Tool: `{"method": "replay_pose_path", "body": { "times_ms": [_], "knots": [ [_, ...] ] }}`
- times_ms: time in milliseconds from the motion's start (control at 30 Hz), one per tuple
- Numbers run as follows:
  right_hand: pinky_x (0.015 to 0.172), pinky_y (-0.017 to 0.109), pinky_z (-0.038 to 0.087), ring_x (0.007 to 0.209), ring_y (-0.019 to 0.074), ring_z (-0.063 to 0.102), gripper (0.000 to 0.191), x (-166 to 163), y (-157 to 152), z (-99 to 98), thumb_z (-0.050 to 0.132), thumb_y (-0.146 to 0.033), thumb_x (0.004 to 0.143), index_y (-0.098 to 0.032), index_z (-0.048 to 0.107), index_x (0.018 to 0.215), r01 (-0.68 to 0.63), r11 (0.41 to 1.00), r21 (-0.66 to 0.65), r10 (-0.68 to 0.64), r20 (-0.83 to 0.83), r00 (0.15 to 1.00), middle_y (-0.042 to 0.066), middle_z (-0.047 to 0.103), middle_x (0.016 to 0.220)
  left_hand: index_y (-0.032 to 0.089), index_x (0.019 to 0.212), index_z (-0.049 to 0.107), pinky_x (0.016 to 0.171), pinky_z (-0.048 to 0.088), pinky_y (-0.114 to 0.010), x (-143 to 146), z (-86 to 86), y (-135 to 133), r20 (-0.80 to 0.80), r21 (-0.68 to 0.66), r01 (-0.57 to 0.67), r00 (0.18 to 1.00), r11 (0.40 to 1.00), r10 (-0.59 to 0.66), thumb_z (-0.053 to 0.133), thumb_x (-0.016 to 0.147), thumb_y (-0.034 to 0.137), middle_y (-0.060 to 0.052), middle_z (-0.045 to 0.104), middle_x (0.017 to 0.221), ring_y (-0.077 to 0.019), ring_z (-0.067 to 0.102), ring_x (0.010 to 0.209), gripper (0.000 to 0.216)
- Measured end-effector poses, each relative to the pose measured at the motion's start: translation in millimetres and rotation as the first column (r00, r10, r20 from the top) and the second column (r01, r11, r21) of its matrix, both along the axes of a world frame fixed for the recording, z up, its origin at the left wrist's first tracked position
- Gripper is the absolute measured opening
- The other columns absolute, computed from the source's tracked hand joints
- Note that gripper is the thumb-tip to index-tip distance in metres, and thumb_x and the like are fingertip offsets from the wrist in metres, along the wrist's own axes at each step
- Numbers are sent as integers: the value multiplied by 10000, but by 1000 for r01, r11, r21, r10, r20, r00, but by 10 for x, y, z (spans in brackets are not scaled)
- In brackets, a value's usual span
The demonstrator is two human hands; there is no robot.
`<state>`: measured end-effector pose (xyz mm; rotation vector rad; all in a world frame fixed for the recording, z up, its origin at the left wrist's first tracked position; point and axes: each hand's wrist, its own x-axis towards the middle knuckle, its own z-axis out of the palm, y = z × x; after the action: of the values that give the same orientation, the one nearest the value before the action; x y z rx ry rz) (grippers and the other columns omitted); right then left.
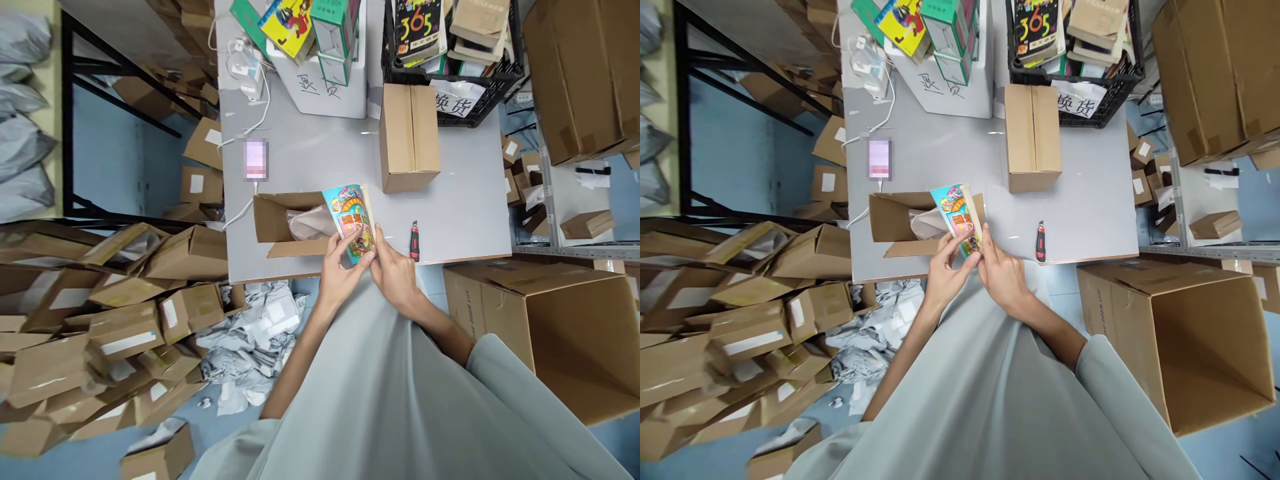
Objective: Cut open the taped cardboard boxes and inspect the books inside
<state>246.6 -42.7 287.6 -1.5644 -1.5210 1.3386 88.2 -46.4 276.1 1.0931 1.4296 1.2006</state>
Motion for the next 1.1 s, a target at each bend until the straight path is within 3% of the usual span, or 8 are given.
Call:
{"method": "replay_pose_path", "body": {
  "times_ms": [100,200,367,467,567,667,733,1100],
  "knots": [
    [1238,515,556,1405,376,716,630,11,34,18,596,-359,1091,-325,532,1717,-43,994,99,39,44,998,55,699,1600,261,1333,820,1238,508,-445,-6,13,20,-12,11,-51,999,999,51,855,926,621,-139,672,1449,-314,645,1435,545],
    [1251,507,566,1529,354,632,689,24,45,46,600,-344,1091,-277,453,1761,-167,968,185,142,144,979,64,563,1735,250,1276,828,1229,517,-434,-16,2,38,6,12,-41,999,999,40,906,874,613,-132,677,1451,-315,658,1424,547],
    [1247,479,586,1619,323,538,848,35,84,62,694,-380,1057,-248,330,1812,-336,922,192,262,326,908,91,470,1797,237,1155,827,1177,539,-414,12,-21,72,10,-9,-81,997,997,81,899,874,599,-122,705,1426,-309,689,1369,464],
    [1242,485,597,1595,334,569,968,65,139,48,835,-451,975,-331,351,1805,-282,945,167,243,224,944,47,517,1770,238,1087,830,1129,552,-396,-36,-20,98,29,-21,-89,996,996,90,878,895,556,-112,725,1401,-295,705,1319,375],
    [1180,491,642,1471,335,691,883,132,201,21,805,-552,994,-342,438,1769,-150,986,67,153,-50,987,44,647,1661,234,950,803,991,592,-352,-191,-30,118,113,-93,-103,987,990,113,852,910,517,-74,788,1145,-262,740,1141,290],
    [1181,500,635,1422,327,726,763,228,257,10,684,-648,1056,-270,553,1705,-49,998,-43,33,-323,946,82,745,1540,231,882,745,743,576,-285,-398,-43,117,308,-222,-146,928,964,212,861,871,505,-6,723,812,-197,706,799,298],
    [1232,515,593,1454,329,700,754,286,281,25,709,-685,1032,-255,626,1647,-26,997,-78,-9,-412,911,86,772,1501,223,867,721,672,547,-262,-513,-40,107,426,-264,-142,870,954,247,894,823,503,10,696,760,-166,668,695,332],
    [1285,556,545,1490,332,670,765,313,296,41,802,-741,939,-293,711,1552,-6,993,-118,-53,-486,872,60,797,1460,204,946,781,828,659,-379,-622,21,49,550,-266,-33,815,963,180,936,747,491,-50,797,826,-294,817,909,382]
  ]
}}
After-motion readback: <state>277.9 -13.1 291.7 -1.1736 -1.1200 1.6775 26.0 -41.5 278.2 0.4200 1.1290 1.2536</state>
